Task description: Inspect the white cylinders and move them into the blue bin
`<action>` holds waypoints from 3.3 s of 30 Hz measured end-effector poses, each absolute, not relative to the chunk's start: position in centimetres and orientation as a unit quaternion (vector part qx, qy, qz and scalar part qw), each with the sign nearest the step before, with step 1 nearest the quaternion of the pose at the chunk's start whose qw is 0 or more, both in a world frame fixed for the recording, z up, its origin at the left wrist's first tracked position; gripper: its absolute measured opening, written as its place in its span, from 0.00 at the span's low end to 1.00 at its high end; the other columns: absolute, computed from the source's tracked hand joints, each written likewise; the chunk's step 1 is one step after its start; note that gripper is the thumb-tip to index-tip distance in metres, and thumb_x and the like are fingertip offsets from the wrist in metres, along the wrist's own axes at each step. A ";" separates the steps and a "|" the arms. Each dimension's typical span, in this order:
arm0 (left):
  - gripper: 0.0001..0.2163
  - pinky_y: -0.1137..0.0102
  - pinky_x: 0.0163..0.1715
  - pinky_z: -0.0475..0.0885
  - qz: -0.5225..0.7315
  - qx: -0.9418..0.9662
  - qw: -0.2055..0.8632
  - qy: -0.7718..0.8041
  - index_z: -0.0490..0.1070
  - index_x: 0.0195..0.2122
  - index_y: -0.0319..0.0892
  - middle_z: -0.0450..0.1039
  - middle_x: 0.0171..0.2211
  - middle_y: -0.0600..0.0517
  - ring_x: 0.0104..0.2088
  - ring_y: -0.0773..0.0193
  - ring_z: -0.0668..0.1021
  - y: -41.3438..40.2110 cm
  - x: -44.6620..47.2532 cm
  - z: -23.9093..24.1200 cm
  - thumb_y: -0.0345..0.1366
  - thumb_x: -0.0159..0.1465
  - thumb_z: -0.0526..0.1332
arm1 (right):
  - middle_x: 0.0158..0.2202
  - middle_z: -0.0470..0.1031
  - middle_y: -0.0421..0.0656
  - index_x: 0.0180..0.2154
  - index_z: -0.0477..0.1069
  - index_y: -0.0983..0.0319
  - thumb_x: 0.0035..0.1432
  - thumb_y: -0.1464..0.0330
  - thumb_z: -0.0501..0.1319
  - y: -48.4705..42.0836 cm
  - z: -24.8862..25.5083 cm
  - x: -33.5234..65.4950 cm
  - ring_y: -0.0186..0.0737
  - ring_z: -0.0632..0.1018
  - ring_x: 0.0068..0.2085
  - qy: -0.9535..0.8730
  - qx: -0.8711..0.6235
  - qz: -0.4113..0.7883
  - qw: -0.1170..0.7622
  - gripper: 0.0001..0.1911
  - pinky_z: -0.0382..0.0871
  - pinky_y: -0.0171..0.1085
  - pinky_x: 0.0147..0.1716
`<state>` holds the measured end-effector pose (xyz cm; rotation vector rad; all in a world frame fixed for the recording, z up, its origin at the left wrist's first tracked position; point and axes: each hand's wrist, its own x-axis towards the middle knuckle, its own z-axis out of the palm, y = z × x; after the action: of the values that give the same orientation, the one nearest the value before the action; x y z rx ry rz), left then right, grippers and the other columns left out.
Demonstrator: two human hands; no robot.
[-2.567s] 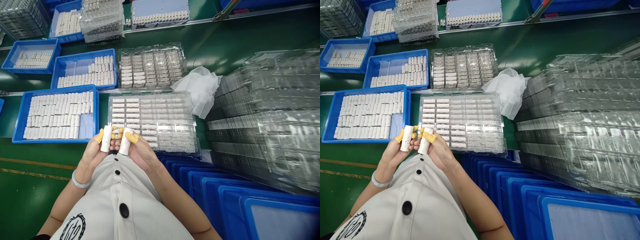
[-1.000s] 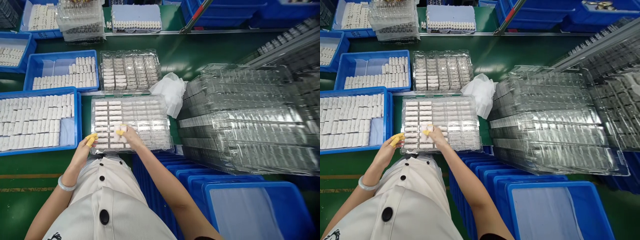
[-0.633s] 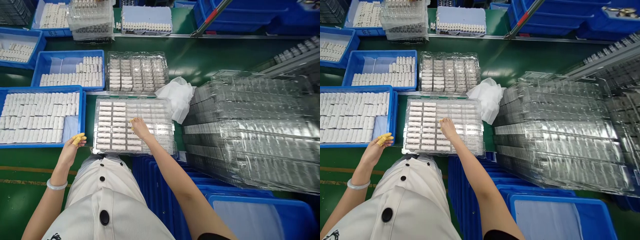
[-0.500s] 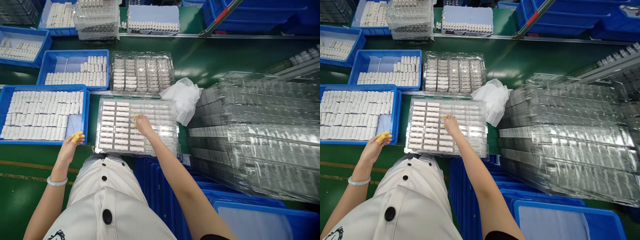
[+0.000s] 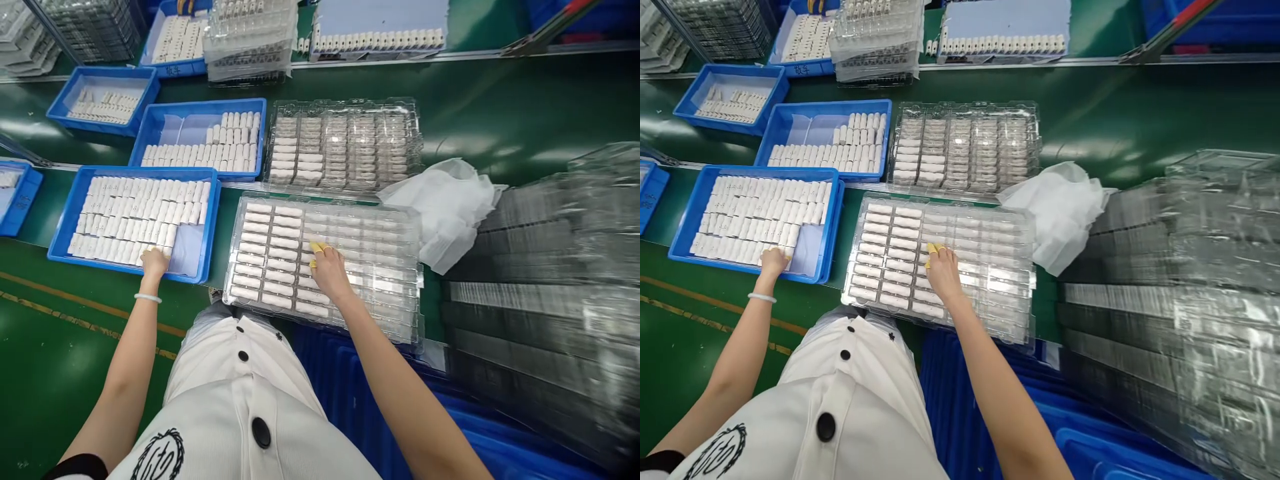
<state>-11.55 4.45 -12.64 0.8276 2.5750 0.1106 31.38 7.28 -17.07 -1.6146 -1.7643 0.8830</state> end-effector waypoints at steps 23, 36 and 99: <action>0.16 0.63 0.42 0.74 0.325 0.242 0.584 0.703 0.70 0.47 0.37 0.75 0.39 0.44 0.37 0.61 0.78 2.4 -3.4 -4.3 0.33 0.58 0.57 | 0.44 0.77 0.46 0.51 0.70 0.60 0.62 0.65 0.53 0.4 -9.3 20.4 0.41 0.78 0.41 -0.621 -0.541 0.474 0.310 0.18 0.73 0.42 0.42; 0.21 0.67 0.48 0.70 0.404 0.363 0.656 0.524 0.71 0.53 0.41 0.74 0.50 0.45 0.49 0.56 0.75 -1.8 3.9 -0.9 0.38 0.58 0.66 | 0.41 0.73 0.44 0.45 0.71 0.59 0.57 0.69 0.60 -1.0 -4.2 19.4 0.40 0.74 0.40 -0.626 -0.474 0.458 0.415 0.13 0.71 0.42 0.41; 0.18 0.79 0.33 0.78 0.433 -0.150 0.763 0.455 0.69 0.42 0.35 0.77 0.32 0.46 0.30 0.70 0.81 -0.2 5.0 2.6 0.39 0.72 0.43 | 0.34 0.75 0.43 0.41 0.67 0.66 0.61 0.70 0.59 0.2 -1.3 20.4 0.27 0.76 0.31 0.115 -0.241 0.905 0.332 0.07 0.75 0.22 0.28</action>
<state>4.97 -0.24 2.56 -0.3255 0.9892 0.9424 20.36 0.24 -1.28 -0.6292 0.3016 2.3649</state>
